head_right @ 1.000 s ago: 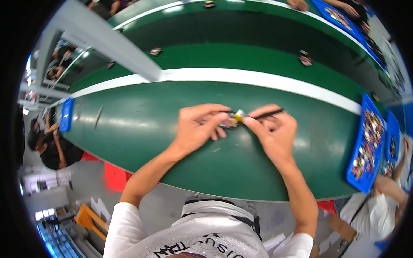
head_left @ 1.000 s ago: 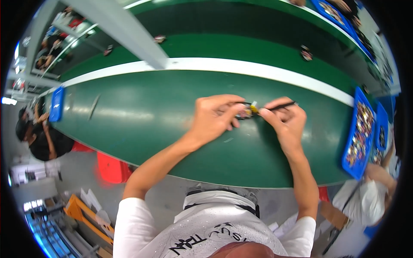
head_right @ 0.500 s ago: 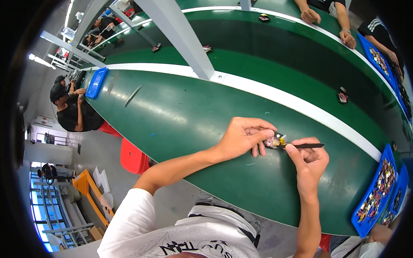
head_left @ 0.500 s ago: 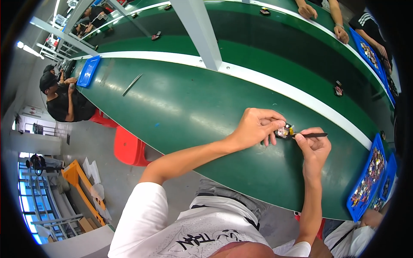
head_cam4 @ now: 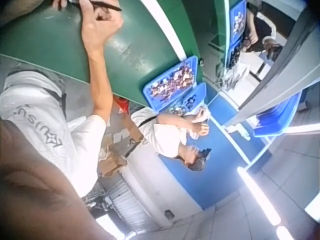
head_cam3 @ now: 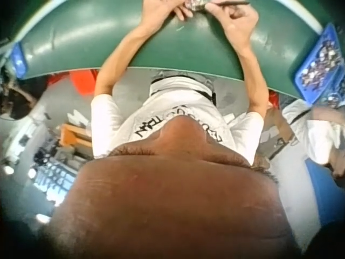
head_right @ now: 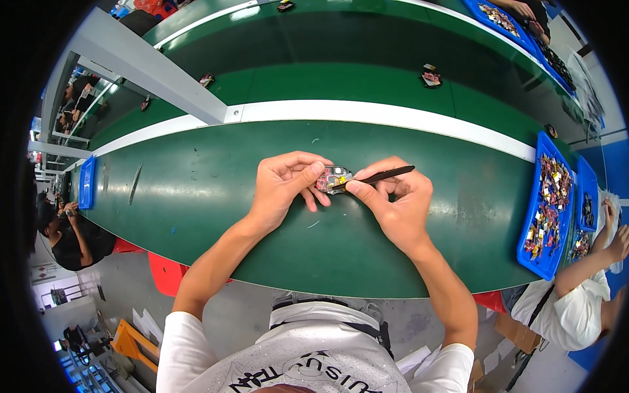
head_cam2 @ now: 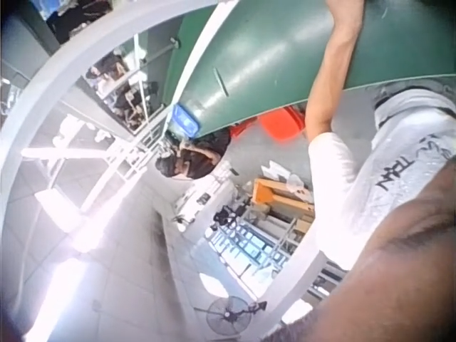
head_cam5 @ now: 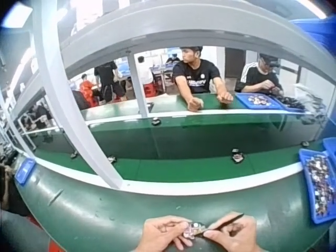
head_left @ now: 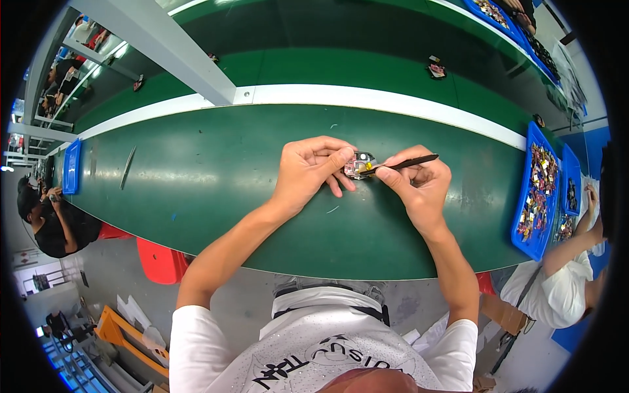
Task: The recorder is assembling small electronic components, specifically attaching adhesive or protective layers to circuit board modules using tweezers and hands at a factory workstation.
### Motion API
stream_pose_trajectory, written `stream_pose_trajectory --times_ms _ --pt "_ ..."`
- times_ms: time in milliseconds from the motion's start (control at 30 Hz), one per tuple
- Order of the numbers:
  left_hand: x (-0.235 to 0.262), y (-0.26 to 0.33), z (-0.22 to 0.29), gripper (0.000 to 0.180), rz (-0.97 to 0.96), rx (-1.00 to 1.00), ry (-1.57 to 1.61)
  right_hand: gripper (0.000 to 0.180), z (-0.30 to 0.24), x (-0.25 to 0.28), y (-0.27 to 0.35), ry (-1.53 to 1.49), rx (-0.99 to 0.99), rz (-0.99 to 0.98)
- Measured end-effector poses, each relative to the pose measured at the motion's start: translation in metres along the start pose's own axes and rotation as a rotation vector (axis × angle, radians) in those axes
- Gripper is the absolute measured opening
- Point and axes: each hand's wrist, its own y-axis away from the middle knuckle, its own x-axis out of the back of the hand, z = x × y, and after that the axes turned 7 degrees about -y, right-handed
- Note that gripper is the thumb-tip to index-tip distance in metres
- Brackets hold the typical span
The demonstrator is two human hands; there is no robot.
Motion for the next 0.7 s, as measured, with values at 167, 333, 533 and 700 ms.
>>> stream_pose_trajectory --times_ms 167,333,533,700 --pt "-0.0018 0.0006 0.0016 0.029 -0.041 -0.011 0.028 0.014 -0.0019 0.0006 0.0008 0.001 0.027 -0.001" --pt "-0.0011 0.0013 0.0002 0.034 -0.092 0.017 0.077 0.014 -0.0001 0.0014 0.0017 0.001 0.02 -0.002" --pt "0.0015 -0.0005 0.0021 0.034 -0.117 0.047 0.11 0.015 -0.0015 -0.0006 0.0029 0.021 0.058 0.027" --pt "0.0032 -0.0001 0.0017 0.032 -0.105 0.052 0.111 0.013 -0.0032 -0.0039 0.005 0.034 0.066 0.061"
